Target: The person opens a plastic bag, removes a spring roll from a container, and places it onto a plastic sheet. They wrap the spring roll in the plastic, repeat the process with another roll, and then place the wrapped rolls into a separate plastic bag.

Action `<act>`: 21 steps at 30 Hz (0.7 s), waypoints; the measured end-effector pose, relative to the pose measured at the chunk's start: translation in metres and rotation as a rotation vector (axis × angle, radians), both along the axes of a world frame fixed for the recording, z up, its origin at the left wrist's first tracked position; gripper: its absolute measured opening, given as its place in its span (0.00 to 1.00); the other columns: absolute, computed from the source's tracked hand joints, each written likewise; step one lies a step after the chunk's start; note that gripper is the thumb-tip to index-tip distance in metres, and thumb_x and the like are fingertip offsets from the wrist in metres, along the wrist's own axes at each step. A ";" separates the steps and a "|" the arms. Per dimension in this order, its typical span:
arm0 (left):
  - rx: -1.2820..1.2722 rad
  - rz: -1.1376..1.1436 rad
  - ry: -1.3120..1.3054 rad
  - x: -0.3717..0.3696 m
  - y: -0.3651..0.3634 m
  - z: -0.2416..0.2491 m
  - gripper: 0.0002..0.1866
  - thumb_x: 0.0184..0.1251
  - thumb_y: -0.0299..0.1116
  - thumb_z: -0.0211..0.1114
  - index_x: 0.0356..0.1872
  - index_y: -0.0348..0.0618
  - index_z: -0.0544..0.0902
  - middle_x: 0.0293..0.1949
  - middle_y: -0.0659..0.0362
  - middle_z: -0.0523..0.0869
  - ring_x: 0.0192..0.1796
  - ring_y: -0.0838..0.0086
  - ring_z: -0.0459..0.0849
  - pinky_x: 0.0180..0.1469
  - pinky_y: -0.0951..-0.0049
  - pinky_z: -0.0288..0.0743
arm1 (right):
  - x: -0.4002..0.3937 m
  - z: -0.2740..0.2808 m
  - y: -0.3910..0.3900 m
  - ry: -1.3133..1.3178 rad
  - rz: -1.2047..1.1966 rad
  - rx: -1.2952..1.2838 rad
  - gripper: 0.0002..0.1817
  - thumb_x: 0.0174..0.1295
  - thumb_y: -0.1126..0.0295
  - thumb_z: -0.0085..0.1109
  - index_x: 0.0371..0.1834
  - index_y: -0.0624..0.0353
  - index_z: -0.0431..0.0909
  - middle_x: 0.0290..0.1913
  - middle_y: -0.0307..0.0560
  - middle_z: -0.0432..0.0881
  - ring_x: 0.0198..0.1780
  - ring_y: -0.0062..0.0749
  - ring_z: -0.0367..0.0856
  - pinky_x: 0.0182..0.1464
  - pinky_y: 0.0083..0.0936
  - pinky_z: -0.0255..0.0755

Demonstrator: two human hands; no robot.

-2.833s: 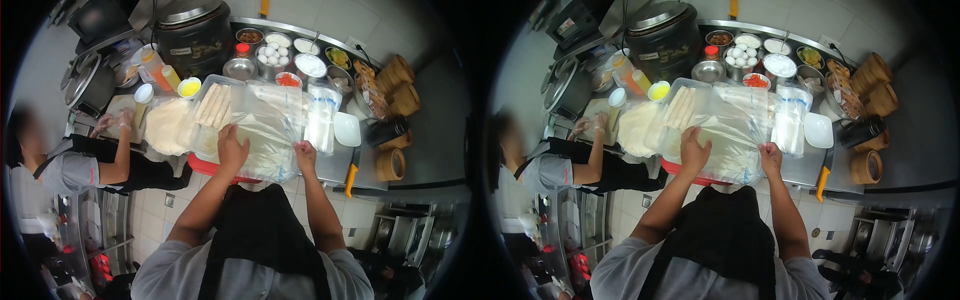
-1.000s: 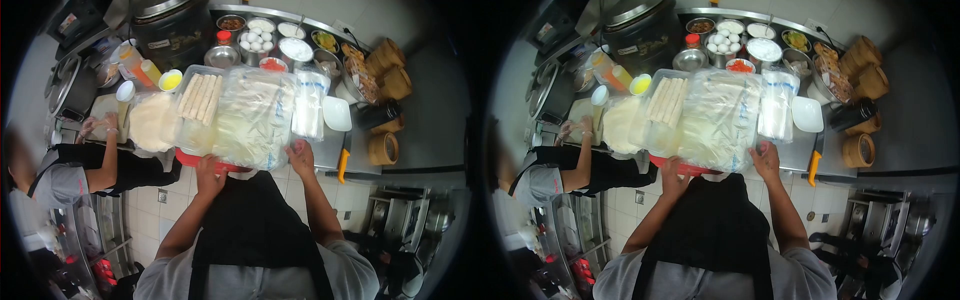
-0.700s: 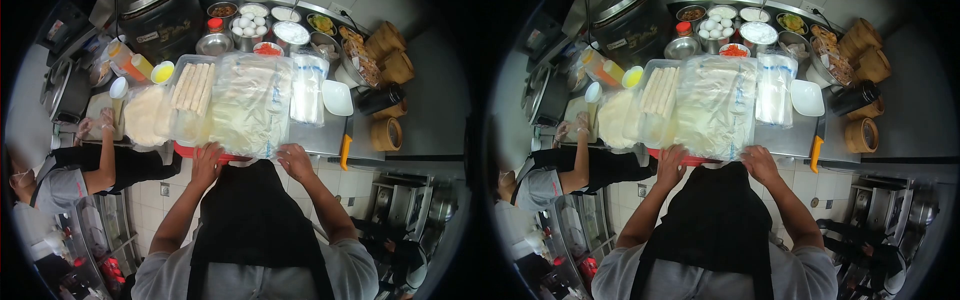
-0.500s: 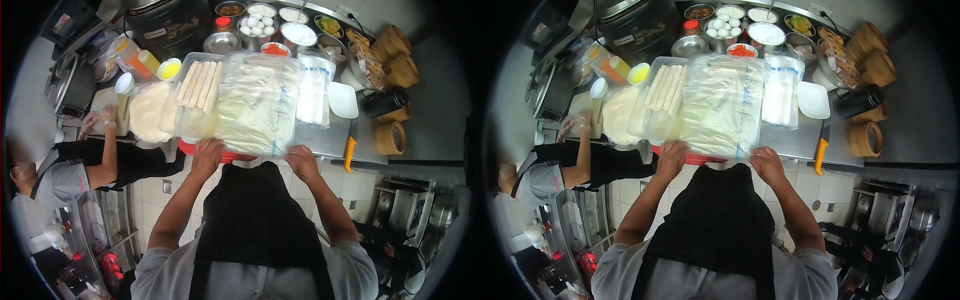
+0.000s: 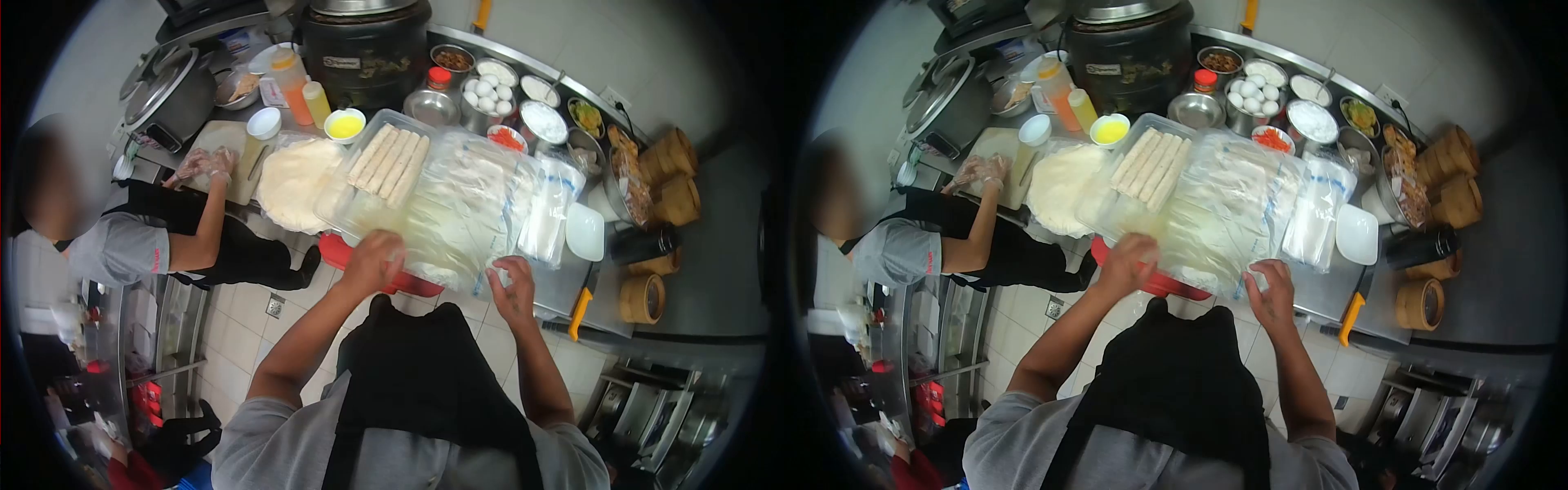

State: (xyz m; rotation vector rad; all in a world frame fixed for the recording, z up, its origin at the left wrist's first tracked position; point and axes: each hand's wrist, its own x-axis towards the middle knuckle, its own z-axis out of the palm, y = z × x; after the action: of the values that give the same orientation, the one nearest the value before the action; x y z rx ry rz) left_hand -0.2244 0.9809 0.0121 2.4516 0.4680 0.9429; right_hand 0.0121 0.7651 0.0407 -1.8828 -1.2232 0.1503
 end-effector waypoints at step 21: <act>-0.480 0.610 0.659 0.123 0.117 0.010 0.25 0.62 0.44 0.65 0.53 0.35 0.85 0.62 0.40 0.79 0.61 0.48 0.82 0.65 0.51 0.76 | -0.030 -0.031 -0.001 0.352 -0.059 -0.026 0.09 0.63 0.67 0.71 0.41 0.60 0.85 0.43 0.46 0.84 0.38 0.32 0.82 0.40 0.27 0.76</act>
State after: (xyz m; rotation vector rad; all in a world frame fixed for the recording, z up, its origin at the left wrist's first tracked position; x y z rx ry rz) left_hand -0.1017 1.0977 0.0220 2.1299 1.5268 0.1291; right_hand -0.0179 0.7638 0.0093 -1.8175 -0.9286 0.4482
